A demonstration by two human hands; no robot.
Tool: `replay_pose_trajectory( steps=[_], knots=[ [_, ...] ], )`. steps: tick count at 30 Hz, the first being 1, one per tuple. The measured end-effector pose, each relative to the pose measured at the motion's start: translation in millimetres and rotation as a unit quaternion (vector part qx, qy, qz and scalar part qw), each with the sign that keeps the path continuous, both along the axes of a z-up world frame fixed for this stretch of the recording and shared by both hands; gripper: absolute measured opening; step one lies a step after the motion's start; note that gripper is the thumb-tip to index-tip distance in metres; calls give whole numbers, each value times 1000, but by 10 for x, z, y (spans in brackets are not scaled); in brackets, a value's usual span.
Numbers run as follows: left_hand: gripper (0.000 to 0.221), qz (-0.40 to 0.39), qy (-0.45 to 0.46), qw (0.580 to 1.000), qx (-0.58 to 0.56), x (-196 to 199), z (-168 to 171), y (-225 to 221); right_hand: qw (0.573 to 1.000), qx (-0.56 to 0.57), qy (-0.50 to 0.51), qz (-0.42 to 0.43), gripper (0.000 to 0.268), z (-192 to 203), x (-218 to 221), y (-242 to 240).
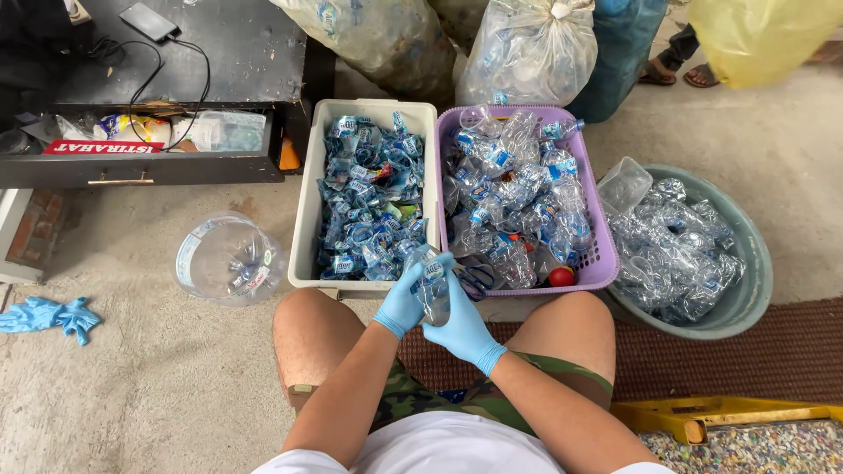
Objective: Sorting plastic bottles by removing labels with scissors and placing them into separate recycling bins
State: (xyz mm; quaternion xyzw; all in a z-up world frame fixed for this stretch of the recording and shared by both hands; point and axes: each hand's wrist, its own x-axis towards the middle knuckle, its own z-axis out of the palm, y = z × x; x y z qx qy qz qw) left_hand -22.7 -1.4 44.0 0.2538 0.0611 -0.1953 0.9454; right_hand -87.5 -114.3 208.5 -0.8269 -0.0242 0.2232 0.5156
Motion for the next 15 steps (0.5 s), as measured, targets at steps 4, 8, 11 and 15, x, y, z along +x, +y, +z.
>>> replay_pose_trajectory(
  steps=[4, 8, 11, 15],
  knots=[
    [48, 60, -18, 998, -12, 81, -507, -69, 1000, 4, 13, -3, 115, -329, 23, -116],
    [38, 140, 50, 989, 17, 23, -294, -71, 999, -38, -12, -1, 96, -672, 59, -169],
    [38, 173, 70, 982, 26, 63, -434, -110, 997, -76, -29, 1, 85, -901, 78, -197],
    [40, 192, 85, 976, 48, 131, -560, -109, 997, -49, -60, -9, 54, -906, 73, -187]
  ],
)
